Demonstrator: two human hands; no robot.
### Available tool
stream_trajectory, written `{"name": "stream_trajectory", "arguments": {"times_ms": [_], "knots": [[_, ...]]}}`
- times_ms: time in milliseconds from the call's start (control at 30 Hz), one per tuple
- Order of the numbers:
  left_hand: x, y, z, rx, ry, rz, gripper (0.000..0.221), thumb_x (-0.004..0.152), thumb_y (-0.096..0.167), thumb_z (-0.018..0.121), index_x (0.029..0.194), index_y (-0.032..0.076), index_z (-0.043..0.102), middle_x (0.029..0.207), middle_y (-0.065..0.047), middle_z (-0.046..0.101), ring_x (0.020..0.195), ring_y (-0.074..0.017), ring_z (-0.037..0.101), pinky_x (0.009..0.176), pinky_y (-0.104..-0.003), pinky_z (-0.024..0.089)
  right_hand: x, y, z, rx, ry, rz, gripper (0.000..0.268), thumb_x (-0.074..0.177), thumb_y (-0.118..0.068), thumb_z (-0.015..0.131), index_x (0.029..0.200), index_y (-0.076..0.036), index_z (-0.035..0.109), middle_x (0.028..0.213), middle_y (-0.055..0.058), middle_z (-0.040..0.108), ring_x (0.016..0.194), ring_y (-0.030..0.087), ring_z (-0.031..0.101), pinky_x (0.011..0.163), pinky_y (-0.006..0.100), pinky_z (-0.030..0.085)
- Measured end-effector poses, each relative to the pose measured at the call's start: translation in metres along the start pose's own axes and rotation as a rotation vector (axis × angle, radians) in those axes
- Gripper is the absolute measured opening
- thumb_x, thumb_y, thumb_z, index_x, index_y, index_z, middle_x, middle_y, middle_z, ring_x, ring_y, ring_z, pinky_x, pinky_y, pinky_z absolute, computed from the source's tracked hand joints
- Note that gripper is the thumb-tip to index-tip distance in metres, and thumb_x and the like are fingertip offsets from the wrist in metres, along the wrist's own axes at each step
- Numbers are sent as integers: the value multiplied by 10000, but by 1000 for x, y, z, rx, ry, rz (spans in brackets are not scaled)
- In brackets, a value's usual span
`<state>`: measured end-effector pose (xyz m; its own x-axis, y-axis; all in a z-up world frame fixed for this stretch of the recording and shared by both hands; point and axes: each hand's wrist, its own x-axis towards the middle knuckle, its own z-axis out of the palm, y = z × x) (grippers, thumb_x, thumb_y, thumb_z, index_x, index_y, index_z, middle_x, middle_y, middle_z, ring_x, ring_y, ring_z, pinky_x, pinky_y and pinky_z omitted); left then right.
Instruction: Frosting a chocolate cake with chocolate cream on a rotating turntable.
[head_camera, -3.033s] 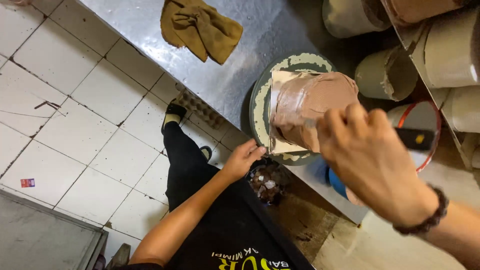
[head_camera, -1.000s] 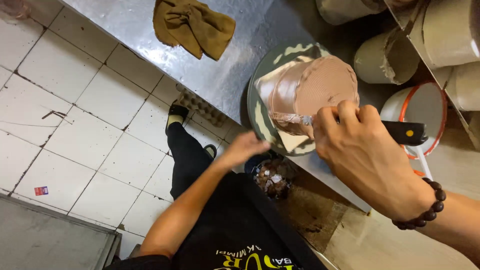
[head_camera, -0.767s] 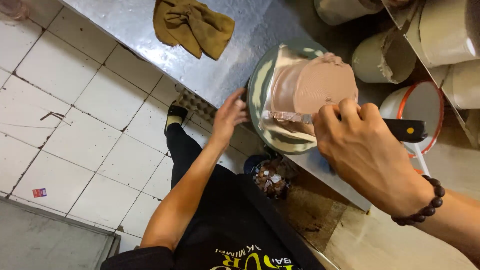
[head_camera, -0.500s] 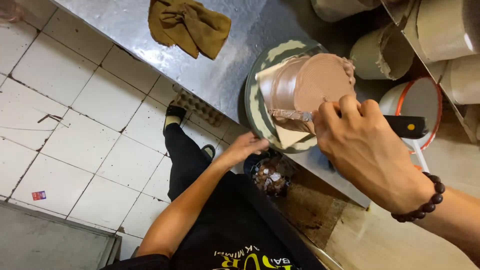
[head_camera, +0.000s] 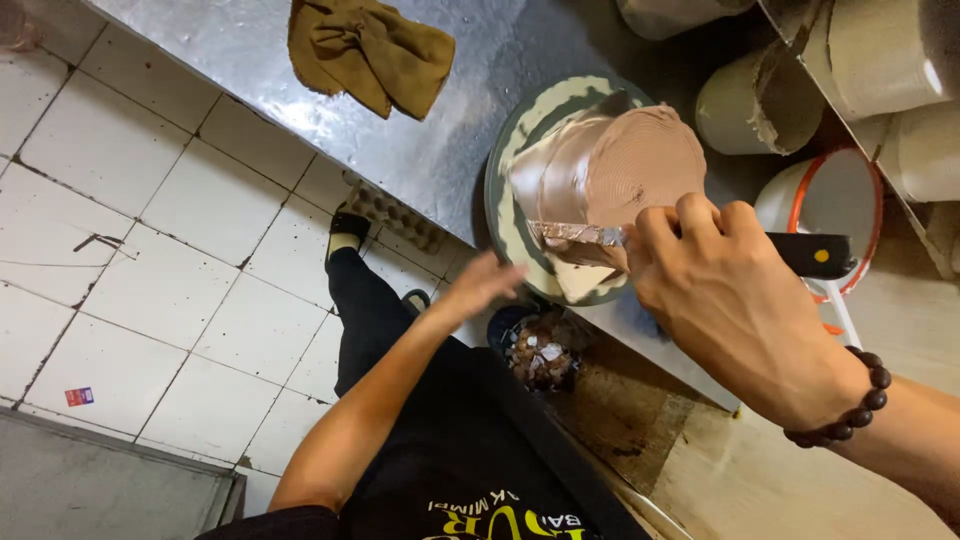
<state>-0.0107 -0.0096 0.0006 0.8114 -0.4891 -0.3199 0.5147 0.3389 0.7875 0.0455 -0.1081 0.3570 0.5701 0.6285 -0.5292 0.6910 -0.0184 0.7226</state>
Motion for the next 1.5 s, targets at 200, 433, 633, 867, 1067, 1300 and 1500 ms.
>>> {"name": "stream_trajectory", "arguments": {"times_ms": [200, 433, 633, 867, 1067, 1300, 1500], "knots": [[2, 26, -18, 164, -9, 28, 555, 895, 465, 623, 1319, 107, 615, 1247, -150, 697, 1048, -271, 698, 903, -456, 605, -1, 0, -2, 15, -18, -22, 264, 962, -198, 564, 1154, -51, 671, 884, 43, 552, 733, 152, 443, 632, 278, 348], [-12, 39, 0, 4, 239, -19, 1014, 863, 665, 450, 1578, 11, 148, 1661, -262, 171, 1475, -405, 374, 1093, -550, 468, -3, -2, -7, 15, -4, -24, 167, 933, -135, 572, 972, -17, 683, 868, 80, 541, 736, 174, 436, 637, 303, 334], [-9, 13, 1, 164, -69, 26, 659, 842, 512, 667, 1302, 43, 613, 1269, -210, 677, 1137, -332, 691, 975, -493, 587, -5, -4, -3, 26, -1, -43, 144, 915, -127, 601, 947, -15, 686, 847, 78, 543, 731, 174, 434, 630, 307, 332], [5, 36, -32, -34, 285, 122, 728, 923, 383, 626, 1512, 8, 418, 1458, -206, 559, 1109, -246, 653, 882, -350, 578, -7, -5, -4, 45, 19, -9, 169, 922, -143, 569, 985, -28, 676, 885, 83, 548, 768, 192, 458, 648, 314, 343], [-2, 20, -26, -200, 237, 95, 757, 980, 480, 467, 1599, 69, 318, 1124, -133, 668, 947, -208, 676, 844, -325, 587, -8, -3, -4, 62, -4, -58, 166, 909, -154, 595, 909, -21, 694, 816, 74, 531, 710, 176, 404, 615, 313, 310], [-14, 10, -22, -299, 160, 36, 838, 965, 554, 463, 1571, -13, 348, 1232, -163, 601, 930, -189, 614, 893, -341, 540, -35, -15, 14, 228, -134, -19, 151, 921, -192, 579, 890, -72, 666, 855, 70, 552, 714, 187, 459, 646, 332, 366], [-19, 24, -19, -280, 111, 100, 730, 1007, 519, 433, 1566, 54, 367, 1307, -132, 657, 1020, -197, 659, 902, -321, 512, -132, -50, 54, 601, -412, 322, 357, 839, -316, 548, 1189, -385, 571, 983, -36, 583, 891, 201, 650, 878, 364, 563]]}}
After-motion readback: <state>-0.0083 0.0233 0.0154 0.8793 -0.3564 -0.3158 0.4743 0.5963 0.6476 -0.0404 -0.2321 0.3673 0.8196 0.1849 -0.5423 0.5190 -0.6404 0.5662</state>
